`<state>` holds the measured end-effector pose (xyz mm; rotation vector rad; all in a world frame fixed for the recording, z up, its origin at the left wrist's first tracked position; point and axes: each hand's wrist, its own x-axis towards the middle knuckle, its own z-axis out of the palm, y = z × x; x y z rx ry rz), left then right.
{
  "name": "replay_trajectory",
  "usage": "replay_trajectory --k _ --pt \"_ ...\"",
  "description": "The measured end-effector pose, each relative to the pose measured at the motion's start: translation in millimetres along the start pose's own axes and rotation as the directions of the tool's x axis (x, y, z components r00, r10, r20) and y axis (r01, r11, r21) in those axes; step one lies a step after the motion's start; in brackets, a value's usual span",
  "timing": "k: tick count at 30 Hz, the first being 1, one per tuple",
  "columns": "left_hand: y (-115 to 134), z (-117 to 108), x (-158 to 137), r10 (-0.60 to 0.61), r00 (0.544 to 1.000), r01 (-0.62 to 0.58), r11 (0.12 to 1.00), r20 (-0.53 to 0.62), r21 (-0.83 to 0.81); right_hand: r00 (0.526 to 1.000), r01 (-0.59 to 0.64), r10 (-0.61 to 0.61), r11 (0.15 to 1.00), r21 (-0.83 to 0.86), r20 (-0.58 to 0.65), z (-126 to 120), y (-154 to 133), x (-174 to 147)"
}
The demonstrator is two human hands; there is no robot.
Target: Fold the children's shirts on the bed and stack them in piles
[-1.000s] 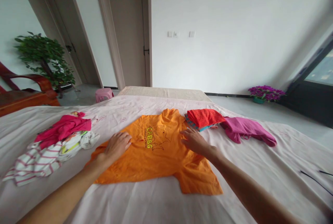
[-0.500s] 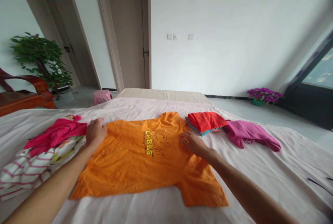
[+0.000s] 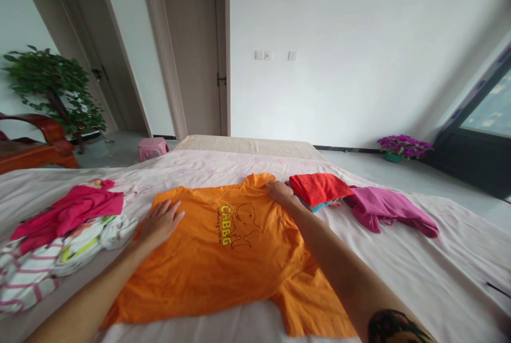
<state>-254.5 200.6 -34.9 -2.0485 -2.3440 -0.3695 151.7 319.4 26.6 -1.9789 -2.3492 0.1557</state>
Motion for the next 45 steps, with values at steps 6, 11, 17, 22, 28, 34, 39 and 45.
replay_trajectory --k 6,11,17,22,28,34,39,45 --pt "-20 -32 46 -0.26 0.966 0.26 0.965 -0.005 -0.035 0.993 -0.013 0.011 1.0 -0.014 -0.115 -5 -13 28" --pt "-23 -31 68 -0.299 0.954 0.3 0.954 0.02 -0.013 0.993 0.033 -0.031 0.999 0.013 -0.112 0 -24 47" --pt "-30 -23 74 -0.345 0.938 0.346 0.938 0.022 -0.026 0.993 -0.014 0.023 0.997 0.08 -0.118 5 -26 71" --pt "-28 -24 70 -0.445 0.892 0.439 0.895 -0.08 -0.081 0.971 -0.115 0.148 0.978 0.177 -0.185 -3 -22 87" --pt "13 -15 48 -0.258 0.94 0.263 0.965 -0.223 -0.007 0.967 -0.081 0.121 0.98 0.183 -0.225 17 -42 50" --pt "40 10 16 0.228 0.968 -0.231 0.973 -0.103 -0.014 0.972 0.227 -0.225 0.973 0.035 -0.062 50 -44 4" --pt "6 12 6 0.07 0.998 -0.068 0.987 -0.009 0.147 0.999 -0.012 0.011 1.0 -0.025 -0.053 36 -11 5" --pt "35 -7 -23 -0.068 0.997 0.063 0.976 0.02 0.209 0.993 0.094 -0.091 0.995 0.032 -0.077 39 -60 -69"
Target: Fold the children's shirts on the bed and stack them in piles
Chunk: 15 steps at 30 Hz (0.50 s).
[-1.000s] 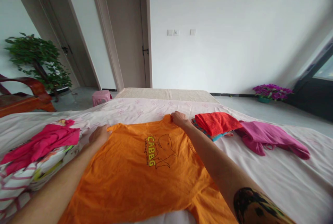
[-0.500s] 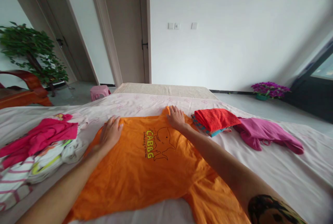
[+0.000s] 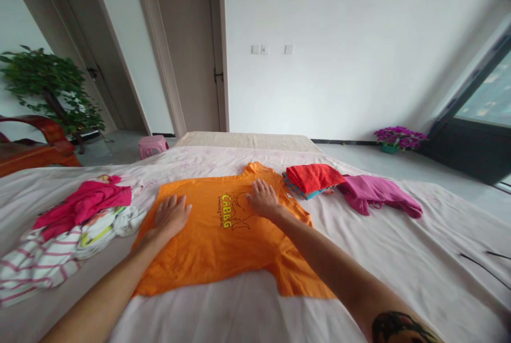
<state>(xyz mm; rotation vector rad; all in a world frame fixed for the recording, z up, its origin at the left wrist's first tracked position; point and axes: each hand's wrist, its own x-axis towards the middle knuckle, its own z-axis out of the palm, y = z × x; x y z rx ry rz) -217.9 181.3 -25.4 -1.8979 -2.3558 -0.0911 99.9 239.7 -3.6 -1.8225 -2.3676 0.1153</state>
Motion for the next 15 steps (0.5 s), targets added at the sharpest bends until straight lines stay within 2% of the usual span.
replay_trajectory --k 3,6,8,11,15 --pt "36 -6 -36 0.133 0.991 -0.134 0.988 -0.013 -0.076 0.98 0.185 -0.182 0.982 0.032 -0.076 16 -37 -54" --pt "49 -4 -69 0.221 0.974 -0.223 0.973 -0.046 -0.064 0.958 0.272 -0.267 0.962 0.034 -0.107 24 -39 -89" --pt "39 -1 -84 0.23 0.971 -0.232 0.973 -0.062 -0.021 0.965 0.238 -0.236 0.971 0.007 -0.111 21 -16 -99" --pt "4 3 -95 0.184 0.98 -0.182 0.982 -0.073 0.041 0.992 0.092 -0.096 0.995 -0.043 -0.083 7 39 -107" --pt "-41 8 -102 0.148 0.983 -0.139 0.987 -0.109 0.081 0.996 -0.081 0.076 0.992 -0.094 -0.055 -9 102 -124"
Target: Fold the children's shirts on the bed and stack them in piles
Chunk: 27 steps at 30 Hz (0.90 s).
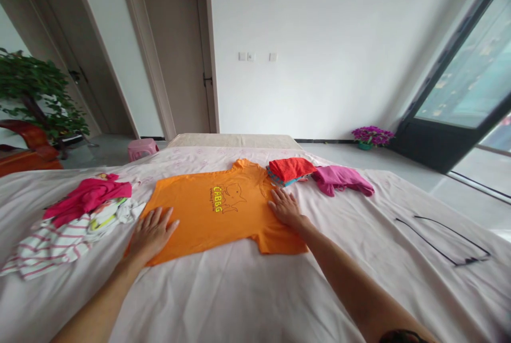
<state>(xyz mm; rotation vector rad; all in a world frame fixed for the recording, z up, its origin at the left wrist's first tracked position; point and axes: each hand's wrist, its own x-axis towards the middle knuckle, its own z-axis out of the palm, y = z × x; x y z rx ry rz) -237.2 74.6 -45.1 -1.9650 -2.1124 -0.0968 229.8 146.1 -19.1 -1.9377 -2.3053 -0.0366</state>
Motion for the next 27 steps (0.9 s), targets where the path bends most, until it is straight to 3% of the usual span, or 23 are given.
replay_trajectory --k 3,6,10,12,14,17,19,22,27 --pt "-14 4 -7 -0.022 1.0 0.022 1.0 -0.014 -0.003 0.997 -0.082 0.082 0.996 -0.023 0.002 -2 21 -12" --pt "-17 6 -13 -0.004 0.999 0.003 1.0 -0.042 -0.031 0.992 -0.124 0.124 0.992 -0.019 -0.006 -3 25 -22" --pt "-27 5 -26 0.088 0.988 -0.108 0.981 -0.13 -0.162 0.976 -0.141 0.143 0.99 0.02 -0.162 -16 25 -45" --pt "-36 -1 -38 0.151 0.97 -0.196 0.95 -0.191 -0.244 0.967 -0.035 0.052 0.997 0.072 -0.248 -29 26 -67" --pt "-47 -11 -52 0.218 0.952 -0.28 0.907 -0.217 -0.315 0.961 0.149 -0.11 0.979 0.139 -0.252 -45 27 -92" --pt "-63 -29 -73 0.313 0.932 -0.359 0.861 -0.18 -0.362 0.919 0.392 -0.372 0.9 0.192 -0.134 -65 26 -125" --pt "-72 -38 -83 0.369 0.919 -0.395 0.845 -0.141 -0.362 0.874 0.485 -0.484 0.858 0.169 -0.05 -72 24 -138" --pt "-80 -41 -88 0.423 0.902 -0.422 0.826 -0.086 -0.372 0.85 0.524 -0.527 0.848 0.075 0.019 -70 20 -141" --pt "-87 -30 -82 0.322 0.946 -0.311 0.871 -0.036 -0.379 0.895 0.446 -0.446 0.893 -0.062 0.017 -55 9 -124"
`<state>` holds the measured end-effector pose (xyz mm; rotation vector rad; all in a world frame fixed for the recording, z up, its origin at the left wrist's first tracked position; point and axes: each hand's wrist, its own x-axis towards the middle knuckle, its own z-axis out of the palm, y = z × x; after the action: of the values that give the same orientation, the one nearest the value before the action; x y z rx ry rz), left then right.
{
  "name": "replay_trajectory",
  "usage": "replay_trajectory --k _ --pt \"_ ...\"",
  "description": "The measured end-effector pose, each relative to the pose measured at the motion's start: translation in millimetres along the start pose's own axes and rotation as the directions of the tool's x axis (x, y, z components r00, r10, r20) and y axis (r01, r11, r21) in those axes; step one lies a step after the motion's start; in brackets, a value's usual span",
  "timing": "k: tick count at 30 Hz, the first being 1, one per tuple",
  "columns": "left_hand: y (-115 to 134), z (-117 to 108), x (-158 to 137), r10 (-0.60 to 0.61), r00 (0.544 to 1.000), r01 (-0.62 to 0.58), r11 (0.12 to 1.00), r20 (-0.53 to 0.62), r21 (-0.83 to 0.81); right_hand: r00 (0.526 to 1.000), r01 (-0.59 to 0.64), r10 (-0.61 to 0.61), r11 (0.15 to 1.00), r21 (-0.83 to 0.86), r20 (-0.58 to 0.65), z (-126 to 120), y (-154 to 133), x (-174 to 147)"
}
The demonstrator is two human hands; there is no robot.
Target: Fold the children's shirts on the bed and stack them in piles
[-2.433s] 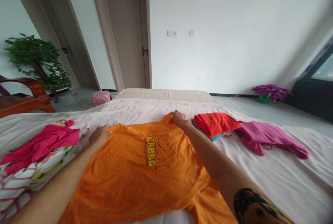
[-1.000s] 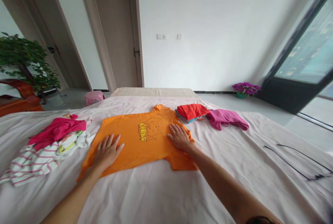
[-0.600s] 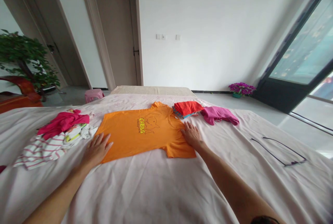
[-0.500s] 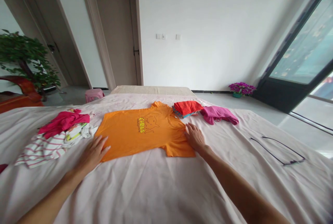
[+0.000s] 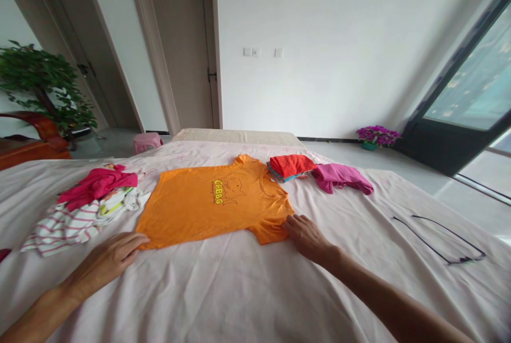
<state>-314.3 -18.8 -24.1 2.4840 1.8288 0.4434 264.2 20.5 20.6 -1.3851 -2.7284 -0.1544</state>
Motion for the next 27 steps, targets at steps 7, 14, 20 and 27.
replay_trajectory --k 7,14,20,27 --pt "-6 -8 23 -0.157 0.987 0.152 0.98 -0.024 -0.128 0.988 -0.149 0.154 0.968 0.203 -0.006 -35 25 60" --pt "-17 -15 88 -0.361 0.932 0.354 0.927 -0.038 -0.123 0.98 -0.168 0.189 0.948 0.271 -0.054 -49 82 167" --pt "-12 3 111 -0.276 0.956 0.29 0.944 -0.103 0.159 0.967 -0.239 0.254 0.922 0.306 -0.01 -8 106 207" --pt "119 10 160 -0.296 0.933 0.354 0.651 0.204 -0.672 0.945 -0.153 0.273 0.856 0.494 -0.182 -3 96 205"
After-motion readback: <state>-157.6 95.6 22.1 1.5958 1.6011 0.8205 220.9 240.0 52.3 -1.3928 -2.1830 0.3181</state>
